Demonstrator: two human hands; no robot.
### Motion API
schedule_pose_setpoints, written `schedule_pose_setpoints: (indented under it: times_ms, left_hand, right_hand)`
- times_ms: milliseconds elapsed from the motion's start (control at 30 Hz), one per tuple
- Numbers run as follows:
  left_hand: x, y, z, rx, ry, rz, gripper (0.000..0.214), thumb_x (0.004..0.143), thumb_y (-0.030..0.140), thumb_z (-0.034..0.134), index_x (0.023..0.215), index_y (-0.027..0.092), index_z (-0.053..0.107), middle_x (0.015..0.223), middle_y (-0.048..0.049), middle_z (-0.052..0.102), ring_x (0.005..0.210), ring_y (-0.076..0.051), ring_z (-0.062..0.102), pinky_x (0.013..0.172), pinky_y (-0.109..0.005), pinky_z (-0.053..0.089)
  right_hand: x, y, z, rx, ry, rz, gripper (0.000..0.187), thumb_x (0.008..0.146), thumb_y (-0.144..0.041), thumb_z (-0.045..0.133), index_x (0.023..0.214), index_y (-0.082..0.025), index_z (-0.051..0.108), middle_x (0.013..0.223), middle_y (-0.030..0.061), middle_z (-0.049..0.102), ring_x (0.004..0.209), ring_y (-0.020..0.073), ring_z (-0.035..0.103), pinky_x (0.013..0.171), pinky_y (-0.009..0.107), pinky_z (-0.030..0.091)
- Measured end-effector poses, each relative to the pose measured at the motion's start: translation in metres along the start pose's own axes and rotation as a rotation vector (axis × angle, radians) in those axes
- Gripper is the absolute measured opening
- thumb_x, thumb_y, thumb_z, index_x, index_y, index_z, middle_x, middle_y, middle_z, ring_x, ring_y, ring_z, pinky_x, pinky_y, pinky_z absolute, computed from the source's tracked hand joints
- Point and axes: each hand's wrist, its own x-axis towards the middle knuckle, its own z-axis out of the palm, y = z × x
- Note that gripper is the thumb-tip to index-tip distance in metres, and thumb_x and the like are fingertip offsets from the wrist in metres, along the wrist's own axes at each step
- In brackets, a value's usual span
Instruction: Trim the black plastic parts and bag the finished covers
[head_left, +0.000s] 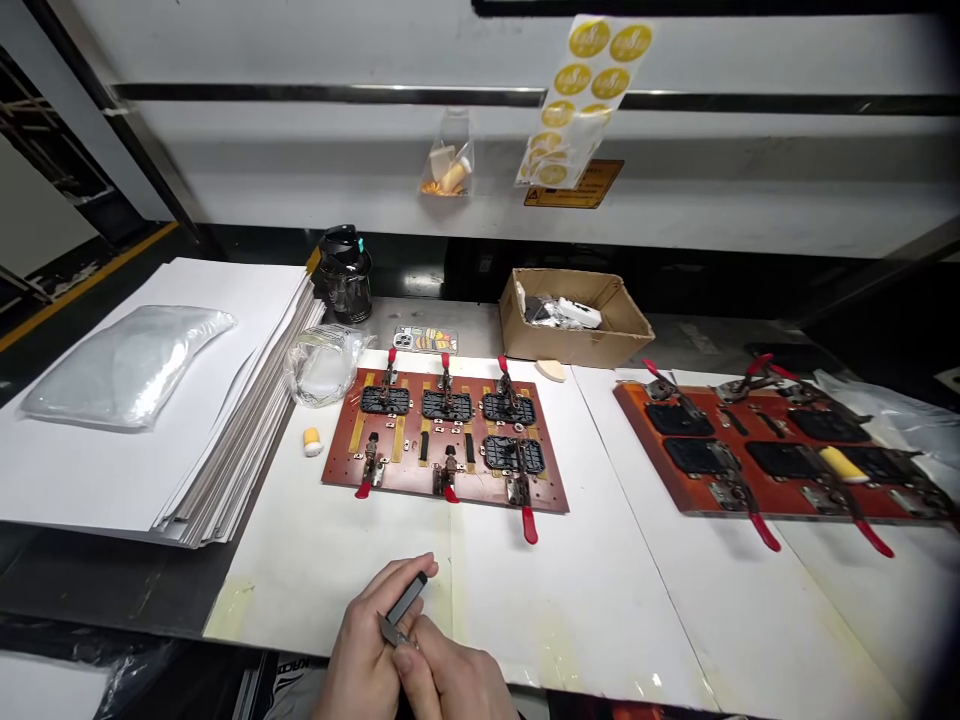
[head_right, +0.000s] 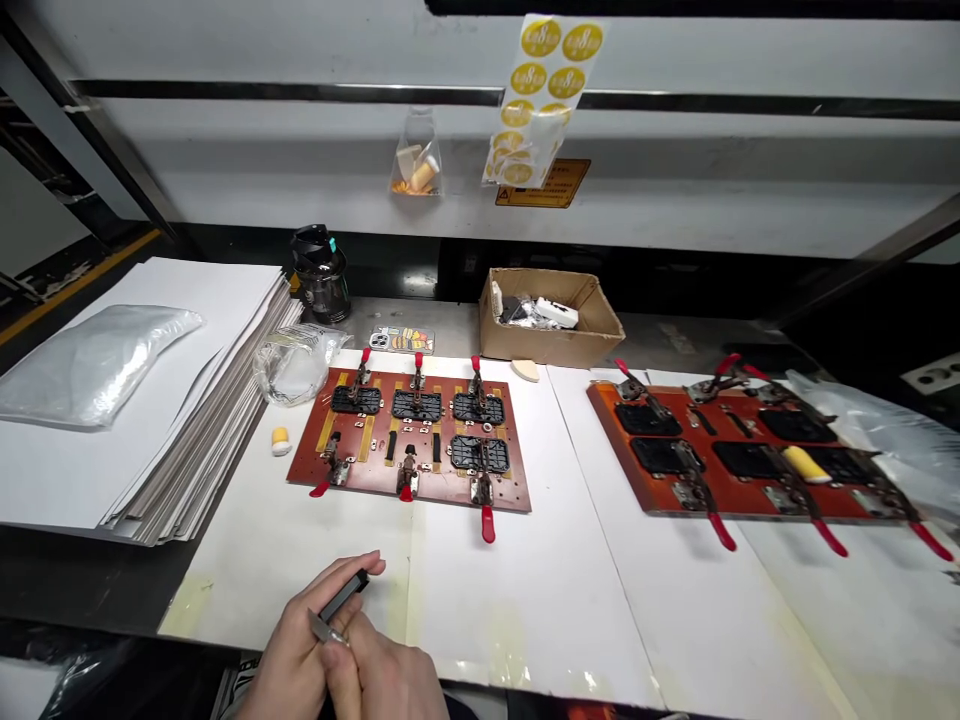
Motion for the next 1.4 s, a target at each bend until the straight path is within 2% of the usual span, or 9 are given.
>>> schedule_pose_setpoints:
  times_ms: [133, 333, 733, 900, 1067, 1133, 1233, 1300, 1400]
  left_hand:
    - [0.0, 0.005, 0.002, -0.028, 0.009, -0.053, 0.039, 0.104, 0.027, 0.045, 0.139, 0.022, 0.062, 0.14, -0.0116, 0.059, 0.129, -0.024, 0.057, 0.11, -0.033, 0.048]
    - [-0.003, 0.005, 0.002, -0.017, 0.05, -0.072, 0.038, 0.105, 0.037, 0.046, 0.136, 0.022, 0.063, 0.139, -0.0115, 0.059, 0.126, -0.024, 0.058, 0.108, -0.031, 0.047]
    - [-0.004, 0.01, 0.008, -0.022, 0.09, -0.077, 0.036, 0.104, 0.036, 0.047, 0.13, 0.02, 0.066, 0.134, -0.0112, 0.063, 0.123, -0.023, 0.061, 0.106, -0.03, 0.049]
    - [-0.007, 0.011, 0.008, 0.007, 0.119, -0.02, 0.034, 0.104, 0.037, 0.049, 0.129, 0.023, 0.068, 0.134, -0.0098, 0.065, 0.122, -0.022, 0.063, 0.106, -0.029, 0.05]
    - [-0.01, 0.013, 0.01, 0.074, 0.127, -0.006, 0.032, 0.105, 0.038, 0.052, 0.129, 0.025, 0.069, 0.132, -0.0083, 0.066, 0.124, -0.021, 0.061, 0.111, -0.029, 0.046]
    - [-0.009, 0.013, 0.011, 0.073, 0.126, -0.016, 0.033, 0.105, 0.038, 0.051, 0.13, 0.024, 0.068, 0.132, -0.0085, 0.066, 0.124, -0.021, 0.061, 0.11, -0.029, 0.047]
    - [-0.007, 0.012, 0.013, 0.07, 0.087, 0.016, 0.034, 0.105, 0.033, 0.049, 0.133, 0.023, 0.066, 0.135, -0.0096, 0.064, 0.123, -0.021, 0.062, 0.108, -0.029, 0.048]
    - [-0.007, 0.011, 0.012, 0.074, 0.083, 0.031, 0.035, 0.104, 0.031, 0.048, 0.133, 0.023, 0.066, 0.136, -0.0104, 0.064, 0.125, -0.022, 0.061, 0.108, -0.029, 0.049]
    - [-0.008, 0.012, 0.01, 0.075, 0.104, -0.019, 0.033, 0.104, 0.036, 0.051, 0.13, 0.024, 0.067, 0.135, -0.0098, 0.064, 0.127, -0.023, 0.059, 0.11, -0.03, 0.046]
  right_hand:
    - [0.001, -0.001, -0.003, -0.074, -0.012, -0.042, 0.048, 0.105, -0.052, 0.023, 0.097, -0.024, 0.062, 0.068, 0.0, 0.067, 0.051, 0.0168, 0.055, 0.051, 0.028, 0.026]
    - [0.001, -0.003, -0.002, -0.074, -0.004, -0.062, 0.052, 0.107, -0.054, 0.019, 0.097, -0.024, 0.06, 0.075, 0.0004, 0.069, 0.056, 0.0169, 0.06, 0.053, 0.027, 0.029]
    - [-0.001, -0.008, -0.001, 0.014, 0.049, -0.014, 0.053, 0.106, -0.058, 0.019, 0.093, -0.023, 0.058, 0.071, 0.0004, 0.066, 0.05, 0.0156, 0.052, 0.052, 0.028, 0.026]
    - [0.004, -0.002, -0.02, 0.095, 0.086, 0.053, 0.051, 0.105, -0.059, 0.021, 0.085, -0.023, 0.051, 0.066, -0.001, 0.056, 0.053, 0.0145, 0.044, 0.055, 0.027, 0.026]
    - [0.013, 0.019, -0.044, 0.284, 0.256, 0.183, 0.052, 0.103, -0.064, 0.027, 0.074, -0.022, 0.038, 0.068, -0.0024, 0.043, 0.063, 0.0141, 0.039, 0.059, 0.026, 0.029]
    - [0.012, 0.02, -0.046, 0.364, 0.263, 0.165, 0.048, 0.103, -0.063, 0.032, 0.079, -0.022, 0.041, 0.071, -0.0033, 0.042, 0.064, 0.0133, 0.037, 0.06, 0.025, 0.03]
    - [0.012, 0.007, -0.044, 0.477, 0.144, 0.062, 0.038, 0.099, -0.06, 0.05, 0.104, -0.023, 0.049, 0.078, -0.0048, 0.047, 0.064, 0.0118, 0.038, 0.06, 0.023, 0.032]
    - [0.016, -0.001, -0.043, 0.528, 0.106, 0.006, 0.037, 0.097, -0.058, 0.055, 0.107, -0.023, 0.052, 0.08, -0.0044, 0.05, 0.066, 0.0118, 0.04, 0.062, 0.023, 0.035]
    - [0.028, -0.001, -0.045, 0.547, 0.306, 0.061, 0.038, 0.1, -0.057, 0.048, 0.089, -0.021, 0.053, 0.075, -0.0035, 0.048, 0.068, 0.0128, 0.042, 0.064, 0.023, 0.038]
